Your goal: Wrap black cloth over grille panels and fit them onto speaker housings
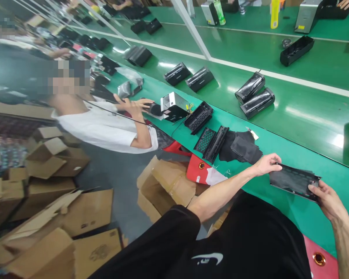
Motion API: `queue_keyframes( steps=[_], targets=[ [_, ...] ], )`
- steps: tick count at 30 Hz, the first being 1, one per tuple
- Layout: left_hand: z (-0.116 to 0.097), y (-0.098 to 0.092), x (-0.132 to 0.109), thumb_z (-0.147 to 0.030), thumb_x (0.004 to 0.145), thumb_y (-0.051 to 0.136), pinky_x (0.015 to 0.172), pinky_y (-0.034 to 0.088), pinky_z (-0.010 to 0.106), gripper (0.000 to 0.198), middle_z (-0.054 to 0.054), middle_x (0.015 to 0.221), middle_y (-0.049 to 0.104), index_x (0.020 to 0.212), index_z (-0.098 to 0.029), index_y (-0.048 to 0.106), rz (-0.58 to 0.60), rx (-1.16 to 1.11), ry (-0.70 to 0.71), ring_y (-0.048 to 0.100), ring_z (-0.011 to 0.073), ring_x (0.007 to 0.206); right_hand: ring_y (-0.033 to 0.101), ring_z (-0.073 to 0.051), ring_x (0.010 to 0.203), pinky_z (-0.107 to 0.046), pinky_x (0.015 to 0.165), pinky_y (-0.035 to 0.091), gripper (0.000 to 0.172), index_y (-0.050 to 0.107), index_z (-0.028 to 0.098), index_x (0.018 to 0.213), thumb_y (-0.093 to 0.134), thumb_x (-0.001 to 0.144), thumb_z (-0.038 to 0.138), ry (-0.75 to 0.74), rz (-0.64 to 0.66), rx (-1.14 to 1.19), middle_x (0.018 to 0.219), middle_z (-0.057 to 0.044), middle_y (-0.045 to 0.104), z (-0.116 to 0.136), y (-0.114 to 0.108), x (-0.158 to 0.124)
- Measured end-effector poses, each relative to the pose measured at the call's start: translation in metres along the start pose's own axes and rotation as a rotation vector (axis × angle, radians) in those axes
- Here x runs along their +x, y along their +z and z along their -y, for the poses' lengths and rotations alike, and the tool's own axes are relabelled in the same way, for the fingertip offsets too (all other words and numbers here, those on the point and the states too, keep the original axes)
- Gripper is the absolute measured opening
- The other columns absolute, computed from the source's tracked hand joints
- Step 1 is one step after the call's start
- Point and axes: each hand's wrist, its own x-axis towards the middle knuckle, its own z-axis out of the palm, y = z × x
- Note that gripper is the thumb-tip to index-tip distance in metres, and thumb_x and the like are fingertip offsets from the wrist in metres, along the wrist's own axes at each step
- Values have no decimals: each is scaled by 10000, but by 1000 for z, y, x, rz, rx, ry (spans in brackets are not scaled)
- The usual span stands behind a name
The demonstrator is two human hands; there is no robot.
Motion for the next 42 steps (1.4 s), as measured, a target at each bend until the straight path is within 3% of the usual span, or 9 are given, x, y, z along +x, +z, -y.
queue_keyframes(
  steps=[2, 5, 8, 11, 16, 19, 24, 34, 42],
  targets=[
    [-6, 1, -5, -387, 714, 895, 755, 426, 249, 411, -11, 872, 665, 976, -162, 671, 10, 36, 43, 569, 101, 775, 731, -232, 783, -325, 676, 600, 665, 744, 215, 1051, 1028, 492, 435, 11, 61, 40, 1015, -82, 793, 8, -1, -17],
    [-16, 4, -11, -358, 736, 883, 826, 447, 262, 340, 13, 921, 686, 932, -151, 697, 23, 67, 102, 597, 121, 855, 716, -210, 765, -289, 594, 567, 598, 746, 254, 1091, 1010, 604, 481, 61, 58, 49, 1051, -55, 797, 17, 1, -35],
    [-26, 7, -16, -429, 731, 894, 766, 438, 261, 380, 11, 865, 679, 889, -144, 700, 37, 62, 82, 581, 118, 801, 688, -216, 689, -315, 595, 566, 585, 750, 232, 1001, 1002, 590, 562, 89, 0, 76, 892, -51, 780, 20, 7, -43],
    [-36, 8, -24, -509, 660, 932, 662, 405, 248, 508, -14, 805, 642, 928, -146, 701, 43, -13, -4, 544, 96, 698, 615, -178, 607, -313, 612, 564, 559, 719, 235, 908, 1025, 543, 528, 53, 13, 82, 755, -4, 718, 17, 8, -48],
    [-47, 6, -38, -514, 591, 962, 556, 349, 213, 614, -53, 738, 569, 999, -146, 687, 28, -162, -69, 495, 71, 607, 379, -90, 473, -213, 492, 437, 621, 529, 242, 691, 1060, 467, 473, 9, -84, 106, 471, 92, 417, 7, 4, -60],
    [-50, 7, -43, -487, 626, 950, 555, 339, 206, 556, -44, 727, 587, 973, -136, 694, 7, -140, -36, 489, 65, 606, 417, -99, 487, -217, 452, 404, 608, 566, 237, 742, 1025, 523, 571, 53, -78, 82, 548, 59, 522, 6, 7, -63],
    [-55, 9, -50, -464, 657, 938, 579, 357, 214, 500, -32, 721, 616, 958, -136, 710, -6, -159, -44, 516, 79, 621, 555, -138, 591, -242, 524, 484, 621, 607, 229, 816, 1017, 513, 585, 75, -63, 95, 738, 5, 675, 8, 14, -63],
    [-53, 6, -57, -374, 684, 904, 615, 378, 228, 419, -36, 699, 606, 986, -134, 741, -19, -239, -94, 531, 94, 638, 327, -76, 472, -223, 412, 277, 642, 543, 246, 836, 996, 565, 611, 90, -81, 64, 607, 78, 514, 1, 13, -63],
    [-48, 4, -61, -330, 674, 890, 624, 364, 236, 434, -51, 681, 575, 1024, -120, 741, -80, -279, -110, 482, 83, 625, 365, -82, 508, -209, 467, 391, 640, 549, 242, 844, 1031, 560, 555, 83, -81, 138, 571, 93, 462, 2, 14, -65]
  ],
)
